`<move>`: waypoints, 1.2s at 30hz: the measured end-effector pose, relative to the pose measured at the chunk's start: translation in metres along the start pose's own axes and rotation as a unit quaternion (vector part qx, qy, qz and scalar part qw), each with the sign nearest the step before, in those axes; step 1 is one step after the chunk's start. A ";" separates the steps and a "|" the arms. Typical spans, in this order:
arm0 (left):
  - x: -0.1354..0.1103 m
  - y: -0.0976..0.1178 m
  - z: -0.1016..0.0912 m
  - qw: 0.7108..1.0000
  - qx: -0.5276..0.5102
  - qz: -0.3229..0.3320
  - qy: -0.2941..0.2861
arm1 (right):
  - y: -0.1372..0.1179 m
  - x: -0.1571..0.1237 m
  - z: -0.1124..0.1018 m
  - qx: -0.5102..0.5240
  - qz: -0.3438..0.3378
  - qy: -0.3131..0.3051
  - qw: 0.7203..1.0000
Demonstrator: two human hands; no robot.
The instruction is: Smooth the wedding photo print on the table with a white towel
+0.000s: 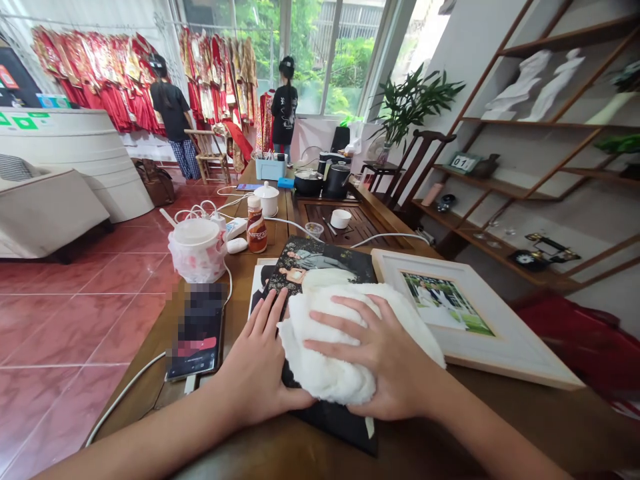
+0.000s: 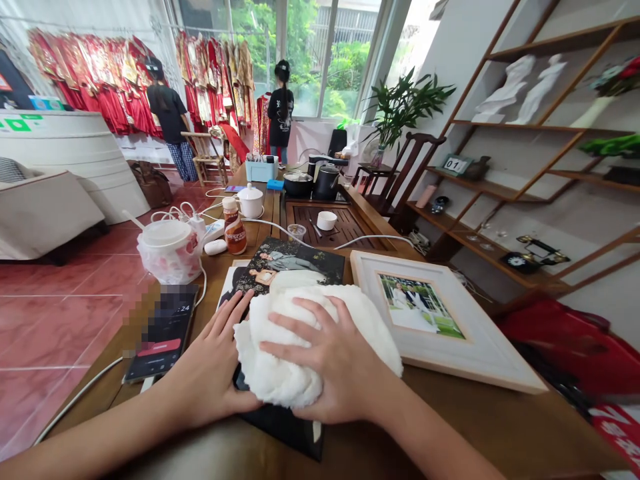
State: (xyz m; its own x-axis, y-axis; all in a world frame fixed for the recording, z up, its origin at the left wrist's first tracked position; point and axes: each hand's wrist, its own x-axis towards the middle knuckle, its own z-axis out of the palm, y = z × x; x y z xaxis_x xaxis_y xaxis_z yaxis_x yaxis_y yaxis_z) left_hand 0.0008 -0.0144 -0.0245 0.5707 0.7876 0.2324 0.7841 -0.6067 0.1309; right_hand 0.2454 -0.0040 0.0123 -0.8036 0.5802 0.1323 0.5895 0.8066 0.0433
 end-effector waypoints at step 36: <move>0.002 -0.001 -0.004 0.998 -0.029 -0.052 -0.005 | 0.018 0.004 0.005 -0.037 0.053 0.048 0.997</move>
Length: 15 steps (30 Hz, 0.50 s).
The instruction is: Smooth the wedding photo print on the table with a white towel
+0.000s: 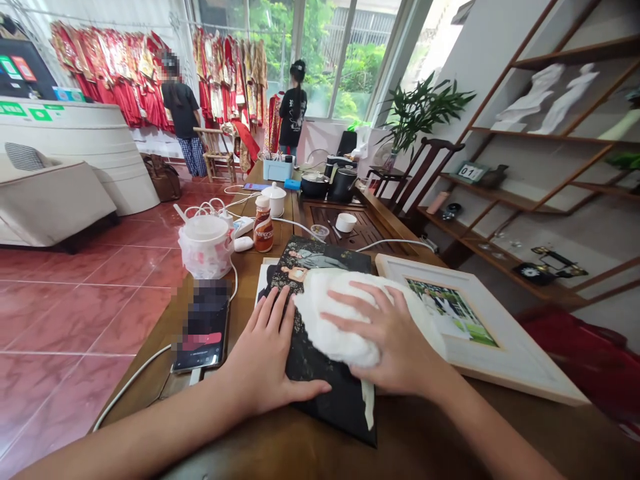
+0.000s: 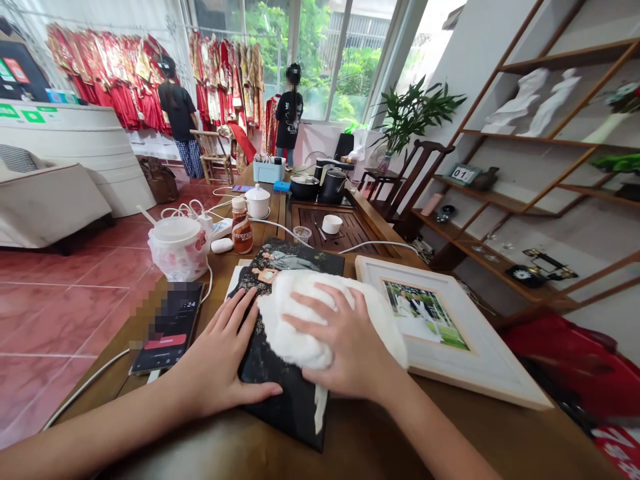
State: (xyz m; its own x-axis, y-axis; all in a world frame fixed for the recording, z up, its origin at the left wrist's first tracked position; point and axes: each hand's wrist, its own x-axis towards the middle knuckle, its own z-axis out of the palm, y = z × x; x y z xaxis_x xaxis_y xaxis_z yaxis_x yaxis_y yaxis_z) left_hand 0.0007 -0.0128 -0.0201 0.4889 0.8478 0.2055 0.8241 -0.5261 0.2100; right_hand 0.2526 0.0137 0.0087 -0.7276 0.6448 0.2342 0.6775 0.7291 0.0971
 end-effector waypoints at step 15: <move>-0.005 -0.002 0.001 0.999 -0.023 0.013 0.024 | 0.013 -0.002 0.001 -0.015 0.069 0.031 0.997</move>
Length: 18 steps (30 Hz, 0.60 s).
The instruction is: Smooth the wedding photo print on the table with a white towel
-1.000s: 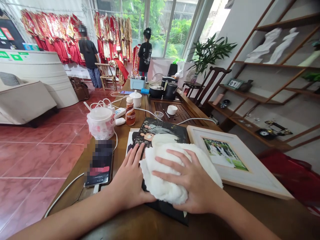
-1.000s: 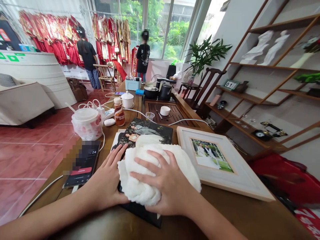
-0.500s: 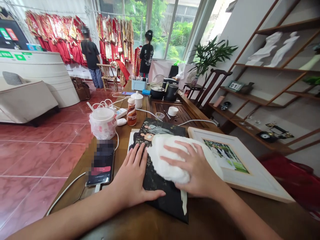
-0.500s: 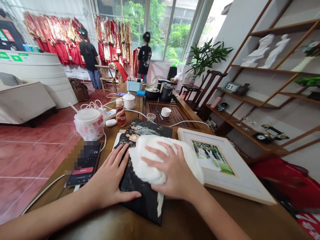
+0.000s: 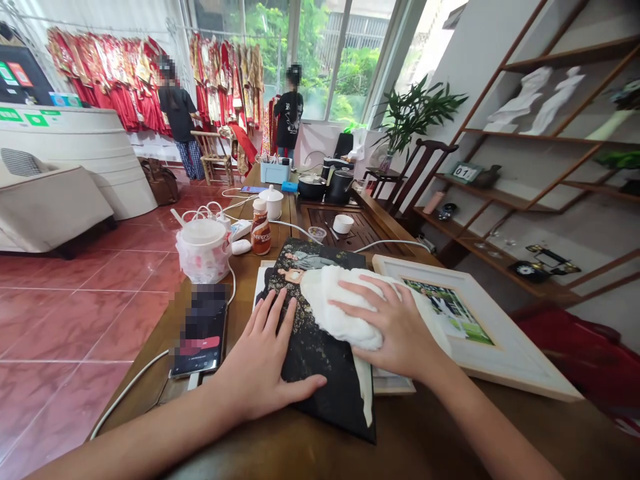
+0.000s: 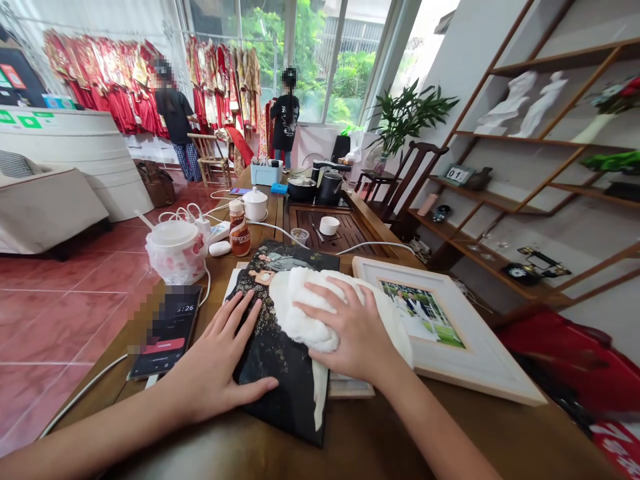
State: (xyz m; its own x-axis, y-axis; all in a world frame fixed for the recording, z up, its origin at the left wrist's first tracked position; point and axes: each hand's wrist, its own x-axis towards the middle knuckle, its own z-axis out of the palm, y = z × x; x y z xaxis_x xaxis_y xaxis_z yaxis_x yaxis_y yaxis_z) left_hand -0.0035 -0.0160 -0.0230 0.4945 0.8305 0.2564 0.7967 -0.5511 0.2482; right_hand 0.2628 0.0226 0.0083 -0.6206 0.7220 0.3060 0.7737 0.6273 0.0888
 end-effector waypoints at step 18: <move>-0.007 0.024 -0.023 0.980 -0.189 0.027 -0.049 | 0.007 0.014 -0.011 0.025 -0.027 -0.028 0.999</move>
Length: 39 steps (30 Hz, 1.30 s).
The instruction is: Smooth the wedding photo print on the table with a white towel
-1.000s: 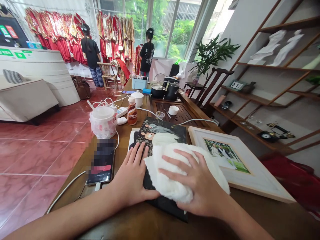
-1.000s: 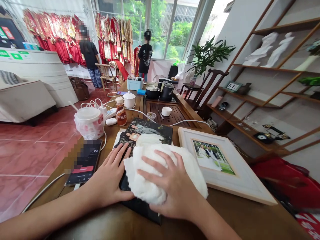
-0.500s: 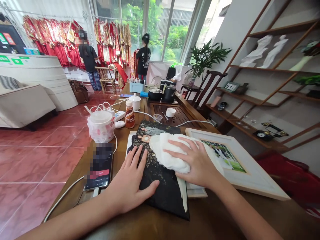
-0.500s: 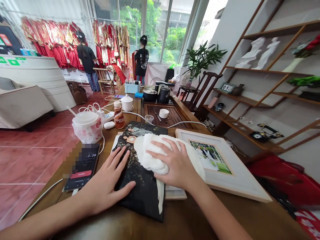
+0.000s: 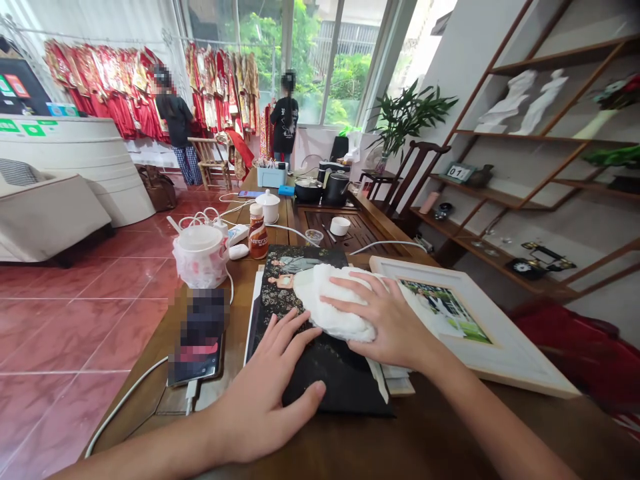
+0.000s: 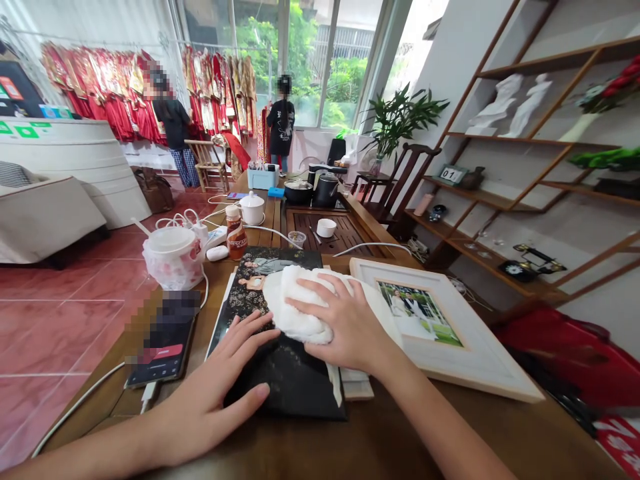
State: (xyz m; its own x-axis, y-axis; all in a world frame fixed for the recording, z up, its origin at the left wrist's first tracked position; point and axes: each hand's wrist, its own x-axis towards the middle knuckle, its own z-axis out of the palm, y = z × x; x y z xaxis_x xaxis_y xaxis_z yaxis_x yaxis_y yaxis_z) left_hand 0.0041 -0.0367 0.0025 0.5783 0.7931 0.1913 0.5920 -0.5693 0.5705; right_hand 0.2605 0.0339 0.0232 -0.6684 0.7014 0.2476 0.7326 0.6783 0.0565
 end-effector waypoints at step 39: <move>0.018 -0.064 -0.045 0.983 0.149 0.079 -0.076 | -0.005 -0.022 0.000 -0.020 -0.090 -0.024 0.995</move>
State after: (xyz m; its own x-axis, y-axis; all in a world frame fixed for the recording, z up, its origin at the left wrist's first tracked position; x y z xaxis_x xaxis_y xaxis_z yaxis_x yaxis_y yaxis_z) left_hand -0.0481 0.0239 0.0055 0.7406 0.6604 0.1243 0.6123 -0.7394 0.2799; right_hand 0.2715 0.0149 0.0177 -0.7939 0.5797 0.1838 0.6044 0.7854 0.1337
